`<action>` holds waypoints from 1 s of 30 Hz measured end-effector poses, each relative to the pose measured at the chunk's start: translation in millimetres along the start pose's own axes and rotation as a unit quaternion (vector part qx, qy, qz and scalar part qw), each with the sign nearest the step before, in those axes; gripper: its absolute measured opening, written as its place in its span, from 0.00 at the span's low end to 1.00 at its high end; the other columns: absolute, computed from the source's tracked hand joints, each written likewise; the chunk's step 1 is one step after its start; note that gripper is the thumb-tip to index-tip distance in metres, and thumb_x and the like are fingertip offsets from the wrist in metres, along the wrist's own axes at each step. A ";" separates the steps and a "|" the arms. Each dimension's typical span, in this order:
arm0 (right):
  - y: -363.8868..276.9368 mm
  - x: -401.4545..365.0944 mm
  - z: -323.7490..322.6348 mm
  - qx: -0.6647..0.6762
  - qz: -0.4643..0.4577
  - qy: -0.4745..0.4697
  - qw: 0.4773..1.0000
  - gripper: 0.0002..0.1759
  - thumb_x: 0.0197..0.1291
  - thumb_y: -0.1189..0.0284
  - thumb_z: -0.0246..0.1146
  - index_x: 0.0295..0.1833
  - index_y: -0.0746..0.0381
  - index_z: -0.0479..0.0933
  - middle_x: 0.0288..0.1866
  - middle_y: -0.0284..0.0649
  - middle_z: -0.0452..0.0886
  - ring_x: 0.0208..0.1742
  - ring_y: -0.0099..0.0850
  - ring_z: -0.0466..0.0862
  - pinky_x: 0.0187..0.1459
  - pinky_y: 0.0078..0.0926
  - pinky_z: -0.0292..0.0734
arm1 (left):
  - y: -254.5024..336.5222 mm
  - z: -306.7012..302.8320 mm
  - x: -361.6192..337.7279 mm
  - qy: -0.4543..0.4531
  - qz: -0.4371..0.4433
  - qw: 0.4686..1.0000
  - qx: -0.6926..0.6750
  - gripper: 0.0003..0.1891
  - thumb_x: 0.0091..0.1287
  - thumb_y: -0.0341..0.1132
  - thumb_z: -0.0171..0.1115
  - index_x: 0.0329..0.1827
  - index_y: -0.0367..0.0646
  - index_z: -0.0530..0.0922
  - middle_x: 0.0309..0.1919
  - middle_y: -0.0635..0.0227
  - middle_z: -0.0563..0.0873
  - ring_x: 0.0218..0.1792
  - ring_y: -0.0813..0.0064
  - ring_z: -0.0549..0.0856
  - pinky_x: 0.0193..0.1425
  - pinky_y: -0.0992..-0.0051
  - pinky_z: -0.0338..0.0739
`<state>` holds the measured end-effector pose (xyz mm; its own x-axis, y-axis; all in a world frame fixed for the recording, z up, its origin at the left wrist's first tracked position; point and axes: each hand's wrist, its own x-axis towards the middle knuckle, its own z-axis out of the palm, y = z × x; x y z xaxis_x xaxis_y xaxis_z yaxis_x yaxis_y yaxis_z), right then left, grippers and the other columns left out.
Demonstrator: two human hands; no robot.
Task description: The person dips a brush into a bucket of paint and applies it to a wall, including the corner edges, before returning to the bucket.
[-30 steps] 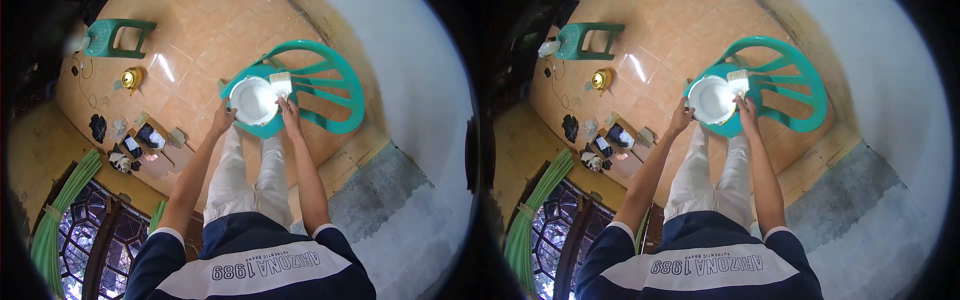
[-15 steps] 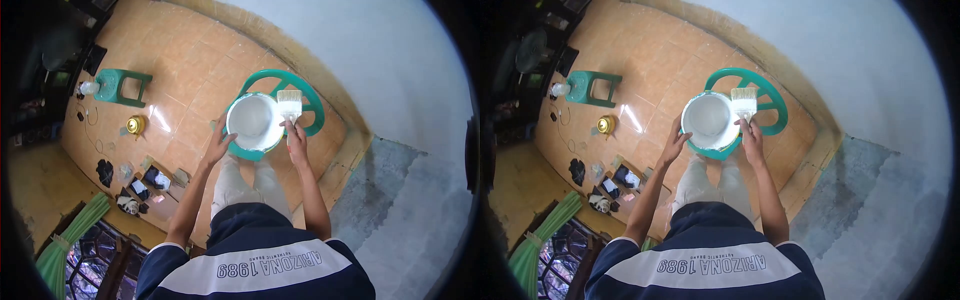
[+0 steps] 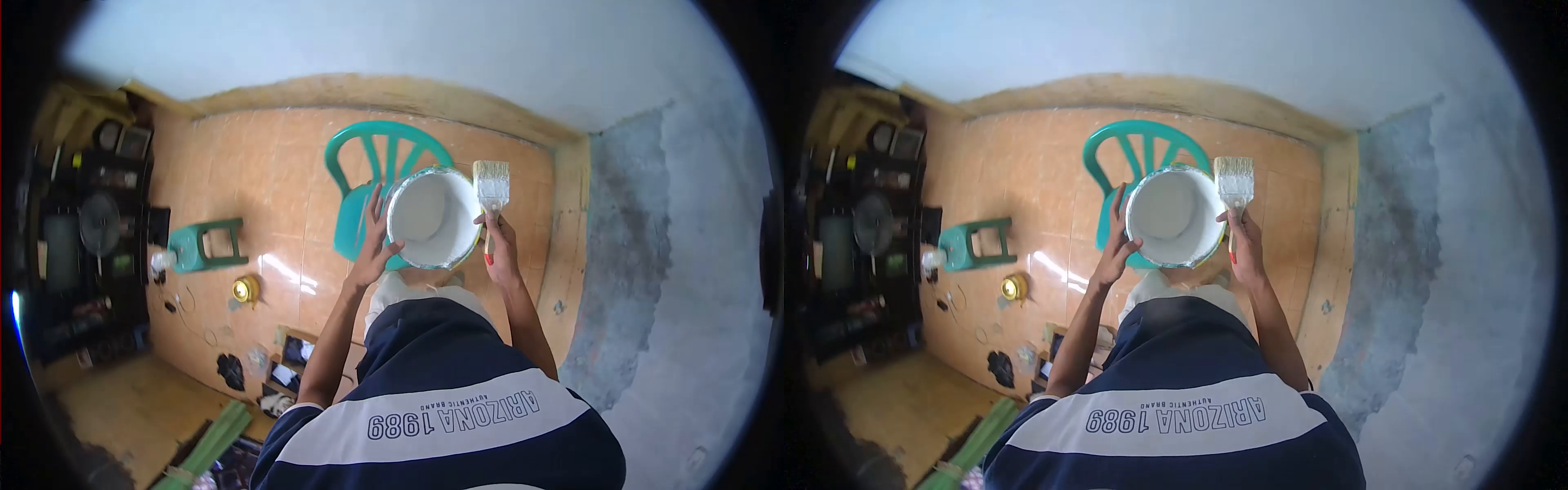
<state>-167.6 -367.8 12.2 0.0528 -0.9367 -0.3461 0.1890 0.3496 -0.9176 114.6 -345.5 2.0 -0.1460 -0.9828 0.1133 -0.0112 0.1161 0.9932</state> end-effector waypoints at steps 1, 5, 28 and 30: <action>-6.6 -7.2 -14.7 0.052 0.012 -0.001 0.999 0.19 0.80 0.54 0.56 0.47 0.58 0.79 0.43 0.28 0.76 0.42 0.16 0.72 0.43 0.19 0.67 | 2.6 15.5 9.6 -0.020 0.004 1.000 0.002 0.42 0.67 0.48 0.63 0.83 0.46 0.62 0.85 0.52 0.41 0.85 0.43 0.44 0.86 0.44 0.41; -18.0 -52.1 -93.8 0.145 -0.027 0.078 0.986 0.19 0.81 0.55 0.54 0.43 0.57 0.76 0.37 0.28 0.72 0.38 0.16 0.70 0.39 0.20 0.67 | 19.7 99.0 39.9 -0.119 0.050 0.991 0.037 0.42 0.68 0.51 0.63 0.83 0.44 0.62 0.83 0.50 0.46 0.84 0.41 0.46 0.86 0.44 0.42; -44.4 -226.5 -280.1 0.068 -0.159 0.279 0.945 0.14 0.81 0.63 0.54 0.56 0.63 0.74 0.36 0.31 0.77 0.36 0.19 0.75 0.35 0.23 0.71 | -75.2 369.1 55.7 -0.385 -0.108 0.877 -0.268 0.33 0.81 0.48 0.54 0.82 0.39 0.60 0.75 0.55 0.72 0.72 0.63 0.76 0.77 0.60 0.72; -46.2 -222.5 -279.5 0.079 -0.157 0.269 0.947 0.14 0.81 0.63 0.55 0.57 0.63 0.74 0.36 0.31 0.77 0.34 0.19 0.75 0.35 0.22 0.72 | -96.9 372.7 62.3 -0.389 -0.154 0.846 -0.330 0.35 0.78 0.49 0.59 0.82 0.39 0.61 0.76 0.57 0.72 0.72 0.62 0.76 0.77 0.59 0.71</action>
<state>-462.1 -170.8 77.0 -0.5290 -0.8352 -0.1501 0.2592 0.0093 -0.9658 -262.1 -364.4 -97.7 -0.8466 -0.5300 0.0483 0.3499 -0.4860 0.8009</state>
